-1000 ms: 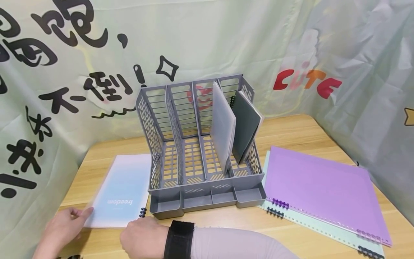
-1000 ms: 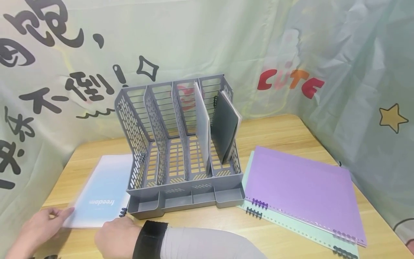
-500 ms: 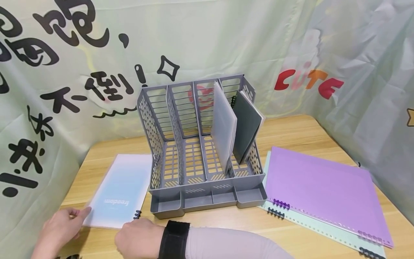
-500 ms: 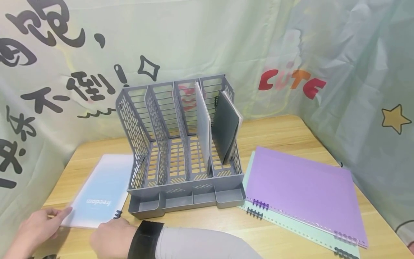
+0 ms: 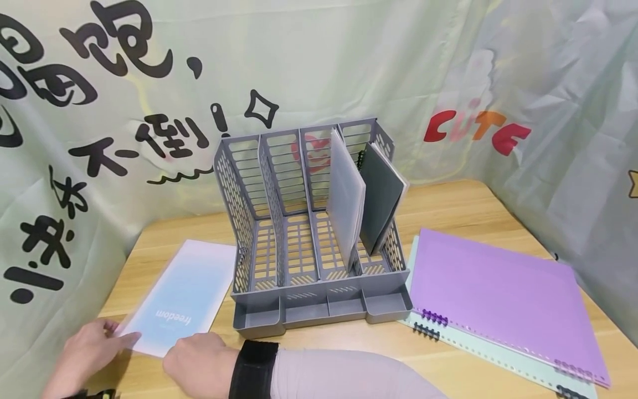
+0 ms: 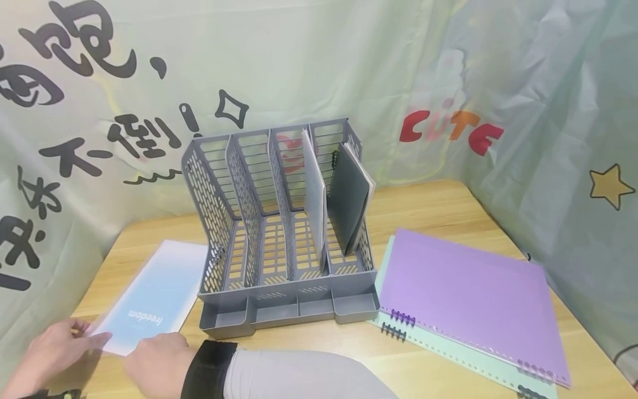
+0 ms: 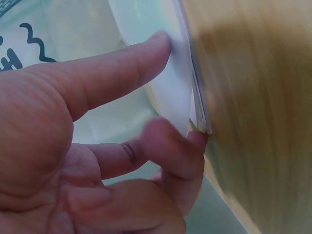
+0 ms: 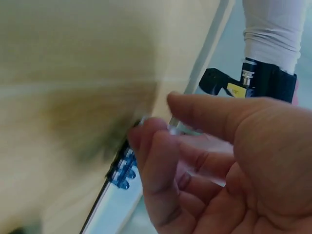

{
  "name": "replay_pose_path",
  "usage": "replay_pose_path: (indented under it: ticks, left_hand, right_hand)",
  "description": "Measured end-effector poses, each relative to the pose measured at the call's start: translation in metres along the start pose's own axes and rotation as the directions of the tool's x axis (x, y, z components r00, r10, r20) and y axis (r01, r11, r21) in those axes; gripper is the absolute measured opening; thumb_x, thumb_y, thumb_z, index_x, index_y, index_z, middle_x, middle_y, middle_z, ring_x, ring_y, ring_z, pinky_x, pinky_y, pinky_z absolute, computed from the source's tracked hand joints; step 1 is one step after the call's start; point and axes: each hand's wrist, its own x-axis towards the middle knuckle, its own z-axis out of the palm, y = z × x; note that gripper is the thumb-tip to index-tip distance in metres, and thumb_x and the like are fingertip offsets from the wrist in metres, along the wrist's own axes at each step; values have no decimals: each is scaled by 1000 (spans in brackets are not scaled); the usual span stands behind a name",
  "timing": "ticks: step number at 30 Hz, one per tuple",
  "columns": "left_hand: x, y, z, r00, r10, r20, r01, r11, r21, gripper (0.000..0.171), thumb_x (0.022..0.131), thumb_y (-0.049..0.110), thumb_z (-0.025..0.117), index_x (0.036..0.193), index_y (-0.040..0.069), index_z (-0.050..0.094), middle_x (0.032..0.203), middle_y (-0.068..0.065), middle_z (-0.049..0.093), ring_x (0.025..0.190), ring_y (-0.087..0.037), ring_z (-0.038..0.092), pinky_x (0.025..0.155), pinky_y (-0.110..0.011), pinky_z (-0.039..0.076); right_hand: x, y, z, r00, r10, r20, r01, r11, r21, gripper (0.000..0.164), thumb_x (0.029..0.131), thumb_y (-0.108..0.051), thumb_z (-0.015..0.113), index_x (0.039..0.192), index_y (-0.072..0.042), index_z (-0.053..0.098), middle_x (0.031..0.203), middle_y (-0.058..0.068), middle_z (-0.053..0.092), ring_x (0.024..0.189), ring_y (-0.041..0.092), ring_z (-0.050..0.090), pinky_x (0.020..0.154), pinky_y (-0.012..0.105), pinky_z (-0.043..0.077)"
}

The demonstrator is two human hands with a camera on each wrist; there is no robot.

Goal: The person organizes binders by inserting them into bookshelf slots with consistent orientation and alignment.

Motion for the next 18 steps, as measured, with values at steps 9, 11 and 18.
replay_pose_path:
  ticks: [9,11,18]
  left_hand:
    - [-4,-1,-7,998,55,-8,-55,998,17,75,74,63,69,100,-6,53,75,-4,56,74,-27,50,59,-35,36]
    - [-5,-1,-8,998,62,-12,-62,998,15,74,75,63,69,100,-5,53,75,-4,56,74,-27,50,58,-35,35]
    - [-3,-3,-11,998,54,-14,-54,998,13,80,73,63,70,103,-8,51,77,-5,57,76,-29,49,60,-35,36]
  right_hand:
    - [7,2,1,998,26,-55,-32,995,-98,29,98,-19,56,70,-28,55,60,-12,42,51,1,40,35,21,36]
    - [9,2,0,999,11,-48,-15,997,-79,30,99,-19,55,69,-27,56,60,-12,42,50,1,40,37,20,36]
    - [12,2,0,999,3,-33,-4,999,-42,28,99,-20,54,73,-28,57,62,-12,43,52,1,42,39,20,37]
